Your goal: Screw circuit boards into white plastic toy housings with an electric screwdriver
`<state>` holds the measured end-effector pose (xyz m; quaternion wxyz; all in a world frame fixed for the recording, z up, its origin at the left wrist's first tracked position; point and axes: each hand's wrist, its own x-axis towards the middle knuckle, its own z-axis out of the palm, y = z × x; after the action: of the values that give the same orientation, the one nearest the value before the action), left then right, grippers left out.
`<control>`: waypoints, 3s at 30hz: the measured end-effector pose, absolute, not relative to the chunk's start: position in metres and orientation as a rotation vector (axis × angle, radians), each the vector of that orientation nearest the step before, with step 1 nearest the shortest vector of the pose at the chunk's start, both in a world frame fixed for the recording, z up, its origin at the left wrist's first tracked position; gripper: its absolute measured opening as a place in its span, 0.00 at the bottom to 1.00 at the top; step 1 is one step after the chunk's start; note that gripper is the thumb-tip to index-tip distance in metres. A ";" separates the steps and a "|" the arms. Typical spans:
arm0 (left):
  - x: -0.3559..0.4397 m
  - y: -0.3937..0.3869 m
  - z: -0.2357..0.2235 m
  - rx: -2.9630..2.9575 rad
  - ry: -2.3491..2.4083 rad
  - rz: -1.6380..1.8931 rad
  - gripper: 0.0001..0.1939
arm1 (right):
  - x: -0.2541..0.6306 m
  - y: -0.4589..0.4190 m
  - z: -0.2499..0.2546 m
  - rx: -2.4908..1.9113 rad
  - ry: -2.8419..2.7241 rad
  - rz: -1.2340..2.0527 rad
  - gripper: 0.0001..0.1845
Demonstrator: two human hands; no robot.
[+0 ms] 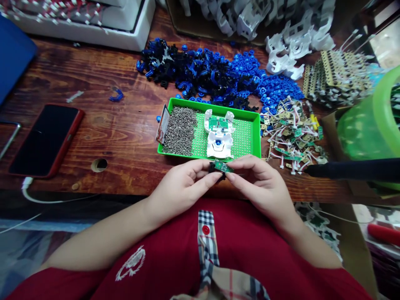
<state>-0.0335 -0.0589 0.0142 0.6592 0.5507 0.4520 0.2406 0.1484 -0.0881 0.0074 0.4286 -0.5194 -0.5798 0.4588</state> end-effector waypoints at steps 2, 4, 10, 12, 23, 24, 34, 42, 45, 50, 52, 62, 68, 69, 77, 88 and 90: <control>-0.033 -0.058 0.014 1.235 1.040 0.547 0.12 | 0.147 -0.089 0.007 -1.310 -1.444 1.152 0.08; -0.032 -0.058 0.014 1.199 1.052 0.562 0.11 | 0.146 -0.089 0.006 -1.322 -1.457 1.138 0.08; -0.030 -0.058 0.010 1.044 1.028 0.584 0.10 | 0.143 -0.093 0.004 -1.347 -1.559 1.020 0.12; -0.030 -0.058 0.010 1.013 1.018 0.598 0.09 | 0.143 -0.093 0.003 -1.341 -1.610 0.951 0.14; -0.032 -0.058 0.011 0.985 1.012 0.599 0.09 | 0.141 -0.090 0.000 -1.271 -1.781 0.634 0.14; -0.032 -0.058 0.011 0.986 1.019 0.603 0.09 | 0.141 -0.090 -0.001 -1.264 -1.779 0.637 0.14; -0.031 -0.059 0.010 0.989 1.033 0.688 0.08 | 0.139 -0.090 -0.003 -1.272 -1.785 0.631 0.15; -0.030 -0.058 0.008 0.858 0.987 0.720 0.06 | 0.137 -0.091 -0.003 -1.267 -1.879 0.543 0.20; -0.028 -0.058 0.006 0.850 0.979 0.737 0.07 | 0.135 -0.091 -0.002 -1.312 -1.949 0.458 0.21; -0.031 -0.057 0.007 0.872 0.984 0.660 0.06 | 0.138 -0.088 0.004 -1.282 -2.067 0.413 0.21; -0.037 -0.056 0.010 0.895 0.960 0.602 0.07 | 0.146 -0.080 0.006 -1.230 -2.077 0.400 0.22; -0.061 -0.056 0.002 1.182 0.990 0.359 0.13 | 0.184 0.021 -0.010 -1.100 -2.189 -0.136 0.21; -0.058 -0.056 -0.005 1.071 0.952 0.460 0.31 | 0.181 0.021 -0.020 -1.155 -2.318 -0.039 0.20; -0.056 -0.055 -0.005 1.047 0.951 0.461 0.34 | 0.182 0.018 -0.020 -1.174 -2.322 0.005 0.20; -0.036 -0.032 -0.006 0.801 0.959 0.356 0.40 | 0.185 -0.003 -0.015 -1.195 -2.291 0.465 0.19; -0.023 -0.027 -0.006 0.606 0.936 0.416 0.20 | 0.179 -0.010 -0.015 -1.236 -2.349 0.563 0.18; -0.021 -0.027 -0.006 0.609 0.952 0.413 0.19 | 0.178 -0.010 -0.013 -1.271 -2.376 0.545 0.18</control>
<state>-0.0213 -0.0265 -0.0057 0.8244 0.2866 0.4477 0.1945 0.1780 -0.0098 -0.0129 0.1949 -0.4535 -0.8477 0.1945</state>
